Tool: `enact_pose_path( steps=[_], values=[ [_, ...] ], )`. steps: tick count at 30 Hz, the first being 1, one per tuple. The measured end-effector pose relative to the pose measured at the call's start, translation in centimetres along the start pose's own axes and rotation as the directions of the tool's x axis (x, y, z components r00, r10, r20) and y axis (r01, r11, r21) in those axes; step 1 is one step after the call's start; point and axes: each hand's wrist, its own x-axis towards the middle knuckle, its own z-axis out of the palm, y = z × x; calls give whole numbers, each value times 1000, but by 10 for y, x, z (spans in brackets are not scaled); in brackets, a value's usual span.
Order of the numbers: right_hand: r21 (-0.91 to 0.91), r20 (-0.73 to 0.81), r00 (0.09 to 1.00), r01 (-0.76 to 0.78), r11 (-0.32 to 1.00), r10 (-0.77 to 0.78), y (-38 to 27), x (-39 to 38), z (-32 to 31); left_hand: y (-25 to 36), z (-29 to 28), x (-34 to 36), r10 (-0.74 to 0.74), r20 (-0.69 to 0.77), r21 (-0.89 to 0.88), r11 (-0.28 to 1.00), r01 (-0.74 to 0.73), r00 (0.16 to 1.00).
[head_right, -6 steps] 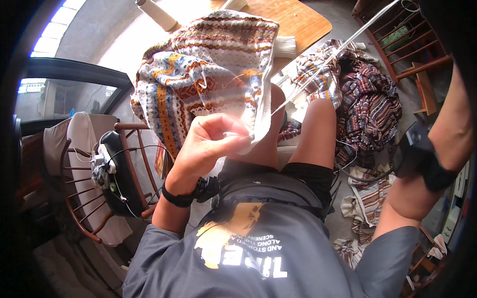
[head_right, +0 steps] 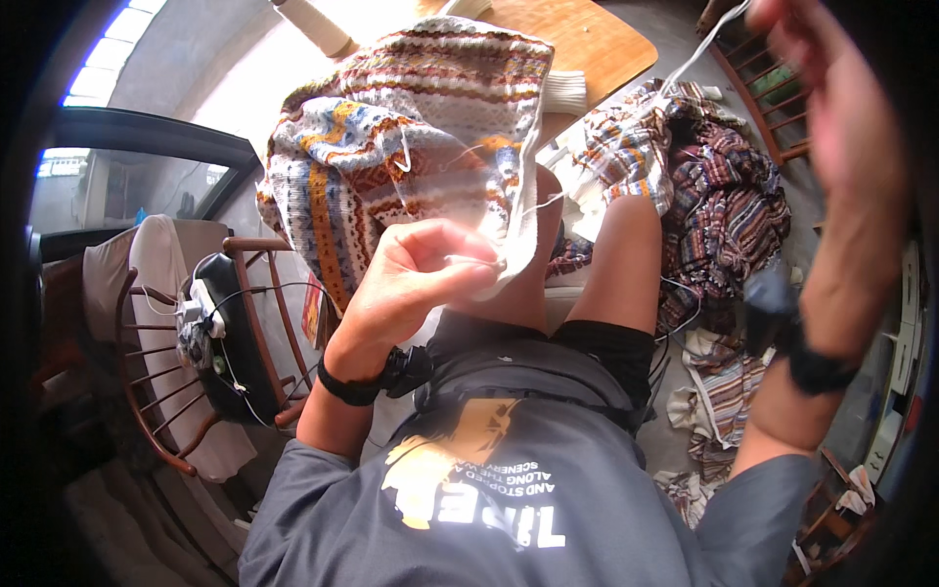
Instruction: Hand sewing or repairing a knitted garment with white thread.
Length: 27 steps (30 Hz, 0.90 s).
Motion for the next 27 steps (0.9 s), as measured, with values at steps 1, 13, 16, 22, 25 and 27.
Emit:
enact_pose_path(
  steps=[1, 13, 16, 22, 25, 27],
  values=[
    [-95, 218, 975, 64, 993, -42, 10, -25, 8, 0, 0, 1, -12, 0, 3, 1000, 12, 1000],
    [-196, 669, 721, 405, 893, -180, 52, -126, 35, 2, 6, 1, -31, -30, -34, 999, 30, 999],
    [-205, 673, 715, 428, 880, -191, 53, -127, 34, 1, 6, 0, -16, -24, -29, 999, 15, 1000],
    [-219, 676, 712, 441, 870, -190, 53, -129, 33, -1, 6, -1, -10, -23, -21, 1000, 9, 1000],
    [-221, 678, 710, 446, 867, -192, 51, -129, 33, -1, 5, -1, 2, 5, -14, 1000, -2, 1000],
    [-219, 683, 703, 456, 863, -197, 51, -129, 33, -1, 5, -1, 5, 4, -7, 1000, -5, 1000]
  ],
)
